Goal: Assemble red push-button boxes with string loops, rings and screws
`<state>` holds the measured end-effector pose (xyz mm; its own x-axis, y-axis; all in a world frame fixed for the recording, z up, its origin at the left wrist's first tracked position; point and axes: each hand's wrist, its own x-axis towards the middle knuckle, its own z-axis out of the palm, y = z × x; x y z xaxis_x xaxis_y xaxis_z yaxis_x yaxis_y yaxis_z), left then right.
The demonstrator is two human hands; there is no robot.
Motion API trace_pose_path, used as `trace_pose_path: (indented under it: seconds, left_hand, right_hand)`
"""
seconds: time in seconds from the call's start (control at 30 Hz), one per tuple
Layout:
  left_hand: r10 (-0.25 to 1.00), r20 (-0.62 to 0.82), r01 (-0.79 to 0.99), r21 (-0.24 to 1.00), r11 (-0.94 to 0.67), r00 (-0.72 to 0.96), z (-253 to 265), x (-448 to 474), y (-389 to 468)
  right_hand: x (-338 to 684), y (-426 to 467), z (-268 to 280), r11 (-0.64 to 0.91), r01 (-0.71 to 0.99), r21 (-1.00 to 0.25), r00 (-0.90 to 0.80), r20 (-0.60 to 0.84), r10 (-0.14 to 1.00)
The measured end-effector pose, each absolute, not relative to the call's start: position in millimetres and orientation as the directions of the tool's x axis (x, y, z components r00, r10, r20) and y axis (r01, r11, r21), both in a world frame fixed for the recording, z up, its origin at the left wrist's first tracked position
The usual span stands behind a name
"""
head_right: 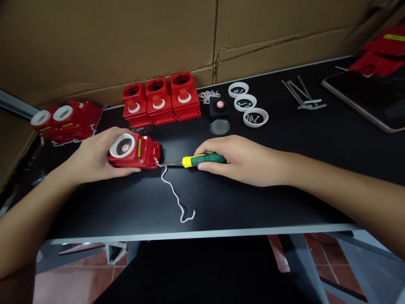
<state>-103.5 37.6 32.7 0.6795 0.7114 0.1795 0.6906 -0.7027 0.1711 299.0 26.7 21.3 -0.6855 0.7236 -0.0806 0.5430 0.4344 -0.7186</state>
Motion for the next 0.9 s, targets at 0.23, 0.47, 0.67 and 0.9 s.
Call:
trace_pose_path:
  seconds: [0.23,0.47,0.67,0.9]
  left_hand:
    - [0.689,0.27,0.695,0.089,-0.713,0.672,30,-97,32]
    - [0.662,0.334,0.705,-0.011,-0.709,0.671,24,-95,30]
    - [0.747,0.294,0.779,0.013,-0.627,0.597,24,-97,30]
    - [0.751,0.262,0.781,-0.014,-0.625,0.606,26,-94,31]
  right_hand:
    - [300,24,25,0.427,0.617,-0.662,-0.638,-0.102,0.763]
    - [298,30,21,0.268,0.678,-0.685,-0.477,-0.133,0.869]
    - [297,35,19,0.208,0.657,-0.725,-0.45,-0.155,0.879]
    - [295,32,22,0.174,0.63,-0.756,-0.431,-0.154,0.889]
